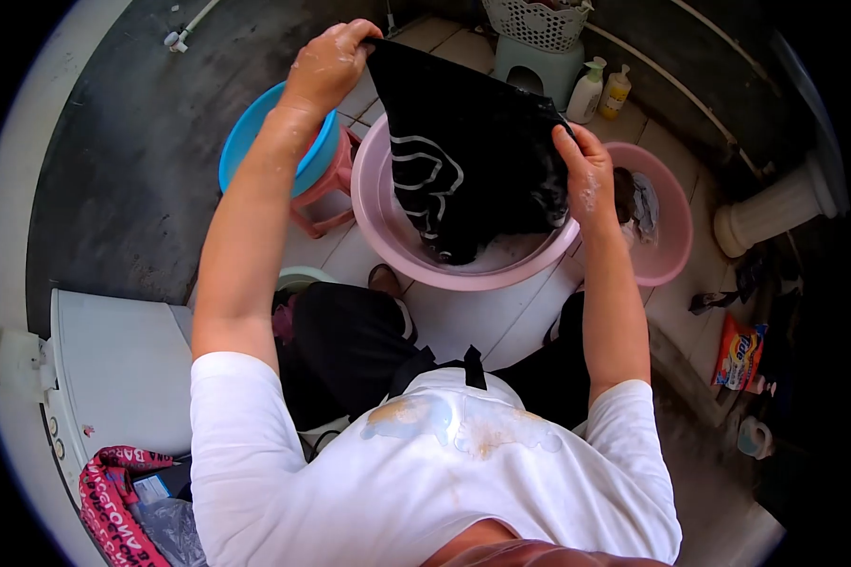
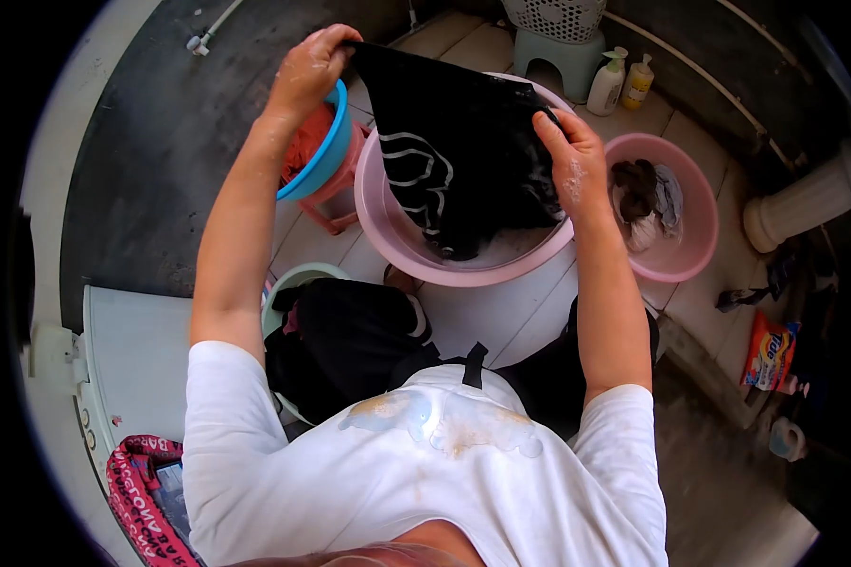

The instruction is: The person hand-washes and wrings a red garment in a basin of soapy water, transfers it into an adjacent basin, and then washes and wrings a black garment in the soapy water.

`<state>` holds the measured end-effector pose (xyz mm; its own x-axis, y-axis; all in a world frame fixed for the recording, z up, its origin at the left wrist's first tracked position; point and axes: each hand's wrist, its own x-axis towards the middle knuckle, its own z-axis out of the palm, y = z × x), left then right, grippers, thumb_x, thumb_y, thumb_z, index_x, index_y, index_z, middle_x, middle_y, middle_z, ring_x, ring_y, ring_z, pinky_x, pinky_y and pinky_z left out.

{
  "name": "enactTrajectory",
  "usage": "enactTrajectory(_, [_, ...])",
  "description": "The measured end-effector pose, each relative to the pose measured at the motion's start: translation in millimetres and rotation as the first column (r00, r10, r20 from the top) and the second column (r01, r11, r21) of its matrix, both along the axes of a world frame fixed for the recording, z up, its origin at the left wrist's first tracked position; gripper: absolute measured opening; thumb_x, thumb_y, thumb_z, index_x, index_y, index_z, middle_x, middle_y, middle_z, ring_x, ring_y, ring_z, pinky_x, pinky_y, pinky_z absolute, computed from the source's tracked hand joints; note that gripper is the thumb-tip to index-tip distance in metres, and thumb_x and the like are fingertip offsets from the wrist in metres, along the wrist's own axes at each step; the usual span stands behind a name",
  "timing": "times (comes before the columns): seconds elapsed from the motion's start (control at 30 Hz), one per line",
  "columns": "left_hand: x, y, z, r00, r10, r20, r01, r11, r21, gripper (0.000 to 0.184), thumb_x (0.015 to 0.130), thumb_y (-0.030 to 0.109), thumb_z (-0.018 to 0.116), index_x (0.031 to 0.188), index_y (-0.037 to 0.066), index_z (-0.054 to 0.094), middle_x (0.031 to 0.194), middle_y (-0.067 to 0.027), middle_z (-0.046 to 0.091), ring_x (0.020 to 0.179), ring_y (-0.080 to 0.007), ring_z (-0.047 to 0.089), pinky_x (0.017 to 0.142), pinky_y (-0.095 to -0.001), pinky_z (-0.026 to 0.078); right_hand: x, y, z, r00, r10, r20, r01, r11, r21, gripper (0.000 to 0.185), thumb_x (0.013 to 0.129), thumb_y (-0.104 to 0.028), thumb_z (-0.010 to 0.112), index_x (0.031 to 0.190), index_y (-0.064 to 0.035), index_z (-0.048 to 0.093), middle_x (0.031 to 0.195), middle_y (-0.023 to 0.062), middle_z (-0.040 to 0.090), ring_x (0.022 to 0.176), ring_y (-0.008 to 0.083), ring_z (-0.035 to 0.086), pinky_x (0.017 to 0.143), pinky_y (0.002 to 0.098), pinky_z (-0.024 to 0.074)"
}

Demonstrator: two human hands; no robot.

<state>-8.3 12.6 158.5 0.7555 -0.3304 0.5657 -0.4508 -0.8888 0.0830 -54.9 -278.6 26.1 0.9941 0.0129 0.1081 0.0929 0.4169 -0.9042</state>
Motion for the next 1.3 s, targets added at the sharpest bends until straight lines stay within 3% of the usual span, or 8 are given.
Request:
enactTrajectory(0.13, [14.9, 10.9, -62.8, 0.971, 0.127, -0.205, -0.191, 0.924, -0.331, 0.017, 0.081, 0.01, 0.045, 0.094, 0.01, 0.056, 0.083, -0.0123, 0.058, 0.078, -0.0293, 0.059, 0.068, -0.0376, 0.048, -25.0, 27.5, -5.9, 0.974, 0.225, 0.003, -0.224, 0.973, -0.059, 0.017, 0.083, -0.015, 0.061, 0.093, -0.0005, 0.062, 0.081, -0.0025, 0.059, 0.072, 0.0051, 0.051, 0.067, 0.0188, 0.0409])
enactTrajectory(0.23, [7.1, -2.8, -91.4, 0.829, -0.276, -0.487, -0.392, 0.335, -0.857, 0.016, 0.081, 0.003, 0.042, 0.095, 0.006, 0.05, 0.084, -0.0054, 0.057, 0.074, -0.0156, 0.057, 0.063, -0.031, 0.05, -56.2, 55.7, -11.4, 0.898, 0.437, -0.056, -0.421, 0.813, -0.402, 0.021, 0.082, -0.016, 0.061, 0.094, 0.0, 0.062, 0.082, 0.003, 0.059, 0.075, 0.0083, 0.053, 0.069, 0.0227, 0.0433])
enactTrajectory(0.37, [3.7, -4.8, -97.7, 0.747, -0.657, -0.098, -0.331, -0.24, -0.912, 0.01, 0.086, 0.004, 0.044, 0.096, 0.005, 0.044, 0.101, -0.0244, 0.058, 0.083, -0.0307, 0.061, 0.07, -0.0401, 0.053, -71.5, 78.1, -34.5, 0.805, 0.577, 0.137, -0.365, 0.664, -0.652, 0.031, 0.081, -0.025, 0.061, 0.102, -0.0022, 0.061, 0.099, 0.0165, 0.06, 0.088, 0.0301, 0.058, 0.078, 0.0334, 0.0454])
enactTrajectory(0.67, [17.8, -15.2, 13.0, 0.299, -0.954, 0.029, -0.062, -0.05, -0.997, 0.018, 0.089, 0.013, 0.038, 0.101, 0.006, 0.049, 0.115, -0.0311, 0.048, 0.095, -0.039, 0.057, 0.081, -0.0454, 0.05, -1.8, 52.5, -9.5, 0.971, -0.001, 0.24, 0.119, 0.872, -0.475, 0.036, 0.079, -0.009, 0.061, 0.112, -0.0026, 0.051, 0.107, 0.0096, 0.051, 0.089, 0.0181, 0.056, 0.078, 0.0291, 0.045])
enactTrajectory(0.77, [30.9, -31.1, 57.4, -0.091, -0.991, 0.1, 0.057, -0.106, -0.993, 0.024, 0.088, 0.014, 0.042, 0.111, 0.007, 0.045, 0.119, -0.0292, 0.046, 0.104, -0.0378, 0.053, 0.087, -0.0446, 0.046, 4.6, 51.5, -8.7, 0.962, -0.039, 0.269, 0.153, 0.896, -0.417, 0.044, 0.077, -0.007, 0.062, 0.119, -0.0042, 0.047, 0.112, 0.0107, 0.05, 0.094, 0.0197, 0.055, 0.082, 0.0305, 0.044])
enactTrajectory(0.93, [28.9, -29.8, 56.7, 0.021, -1.0, -0.017, 0.171, 0.02, -0.985, 0.024, 0.09, 0.022, 0.04, 0.103, 0.004, 0.047, 0.115, -0.028, 0.049, 0.091, -0.0376, 0.059, 0.079, -0.0457, 0.049, 0.7, 50.1, -6.4, 0.945, 0.041, 0.323, 0.141, 0.844, -0.517, 0.054, 0.074, -0.006, 0.065, 0.123, -0.0055, 0.044, 0.111, 0.0118, 0.055, 0.101, 0.0242, 0.054, 0.088, 0.0303, 0.0405])
enactTrajectory(1.07, [23.9, -9.1, 10.5, 0.132, -0.991, -0.03, -0.103, 0.016, -0.995, 0.016, 0.088, 0.01, 0.042, 0.1, 0.004, 0.05, 0.115, -0.0307, 0.049, 0.097, -0.0359, 0.058, 0.083, -0.0425, 0.05, -0.2, 36.5, -22.8, 0.971, 0.124, 0.203, 0.044, 0.745, -0.665, 0.031, 0.07, -0.004, 0.066, 0.1, -0.0039, 0.06, 0.092, 0.0101, 0.057, 0.088, 0.0233, 0.056, 0.08, 0.0291, 0.0422])
enactTrajectory(1.3, [27.8, 33.3, -86.3, 0.683, -0.541, -0.49, -0.132, 0.569, -0.812, 0.017, 0.079, 0.001, 0.051, 0.095, 0.004, 0.056, 0.109, -0.0127, 0.057, 0.104, -0.0196, 0.053, 0.084, -0.0275, 0.044, -4.2, 20.0, -18.3, 0.999, -0.033, 0.003, 0.031, 0.898, -0.44, 0.026, 0.071, 0.004, 0.059, 0.096, -0.0013, 0.062, 0.091, 0.0058, 0.06, 0.084, 0.0136, 0.055, 0.078, 0.0229, 0.0419])
